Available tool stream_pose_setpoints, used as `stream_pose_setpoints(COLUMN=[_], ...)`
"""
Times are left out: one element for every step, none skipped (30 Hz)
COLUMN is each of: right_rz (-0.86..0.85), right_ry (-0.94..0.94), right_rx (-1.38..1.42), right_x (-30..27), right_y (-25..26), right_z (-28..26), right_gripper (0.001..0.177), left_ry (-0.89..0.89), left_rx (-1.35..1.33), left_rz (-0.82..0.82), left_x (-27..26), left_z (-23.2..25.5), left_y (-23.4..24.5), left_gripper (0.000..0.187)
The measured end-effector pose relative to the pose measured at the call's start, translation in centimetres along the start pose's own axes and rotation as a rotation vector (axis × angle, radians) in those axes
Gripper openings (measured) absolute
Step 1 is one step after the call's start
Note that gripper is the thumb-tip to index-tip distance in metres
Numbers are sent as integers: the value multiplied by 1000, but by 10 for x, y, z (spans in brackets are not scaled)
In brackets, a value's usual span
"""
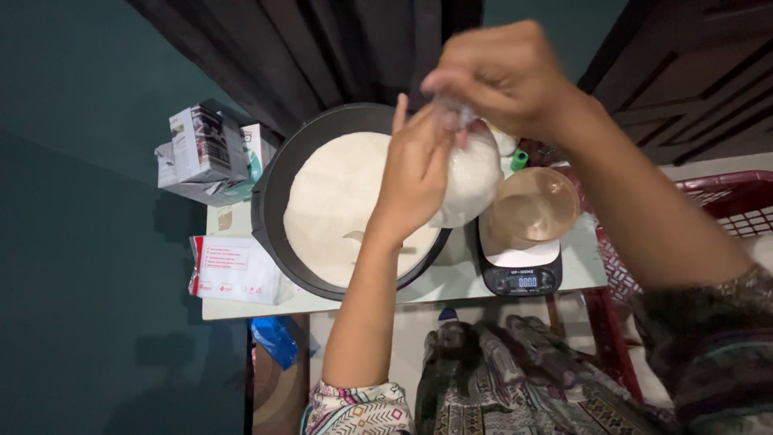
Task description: The person scoops a white granular substance from a large container into small plastic bags, ties them, and places them in a red basket. They also use a digital scale to weigh the contents of a bag.
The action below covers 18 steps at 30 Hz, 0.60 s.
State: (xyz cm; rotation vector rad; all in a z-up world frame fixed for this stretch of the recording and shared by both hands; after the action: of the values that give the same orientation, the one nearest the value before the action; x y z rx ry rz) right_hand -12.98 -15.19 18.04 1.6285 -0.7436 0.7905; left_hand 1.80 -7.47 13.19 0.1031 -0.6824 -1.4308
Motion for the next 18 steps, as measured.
stream_pose_setpoints(right_rz=[90,192,306,426,518,602,584,567,481,391,380,363,343,380,420,460,475,472], right_ry=[-34,-102,-209,-312,-364,-421,-429,-439,-496,-550,-363,-172,23,41,68,96,12,-78], right_rx=[-9,-42,-51,-48,-43,-28,-121,-214,-385,-554,-696,-831,-962,-960,-956,-952,-828,-725], right_x=[-9,-23,-39,-56,-68,-82,-89,-94,-97,-97,-91,-85,-79,-76,-73,-70,-70,-72], right_y=[3,4,2,-1,-15,-27,-40,-52,-66,-77,-85,-91,-95,-93,-90,-90,-91,-91], right_z=[-1,-8,-15,-22,-29,-38,-45,-52,-60,-61,-64,-64,-63,-56,-48,-43,-37,-30], right_gripper=[22,18,13,8,9,17,27,38,49,60,67,78,92,94,96,98,101,101], left_ry=[27,53,102,151,203,176,149,123,107,91,81,106,130,154,173,192,217,163], left_rx=[-32,-64,-246,-428,-610,-627,-645,-663,-739,-815,-891,-913,-935,-957,-957,-958,-959,-888], left_rz=[20,40,59,77,93,122,152,182,180,179,175,175,173,171,163,156,146,138], left_x=[1,3,6,11,15,19,25,30,34,38,40,43,46,48,50,51,52,53], left_z=[-1,-1,-3,-5,-6,-5,-4,-3,-1,0,2,4,6,9,13,17,20,26], left_y=[5,9,15,20,24,31,42,54,64,75,82,84,87,90,91,88,85,85], left_gripper=[24,27,29,33,38,39,41,43,43,43,44,42,40,38,38,37,37,33])
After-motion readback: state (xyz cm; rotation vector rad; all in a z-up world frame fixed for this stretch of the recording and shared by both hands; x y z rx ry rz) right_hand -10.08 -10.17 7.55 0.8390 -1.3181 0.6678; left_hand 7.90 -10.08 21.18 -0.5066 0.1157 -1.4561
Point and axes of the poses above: each hand's wrist, its own x-axis towards the middle knuckle, its own y-axis out of the back of the hand, z = x × y, the point moved 4 cm from there along x, towards the middle knuckle, and after that the axes turned 14 degrees about y, right-handed, at the moved point
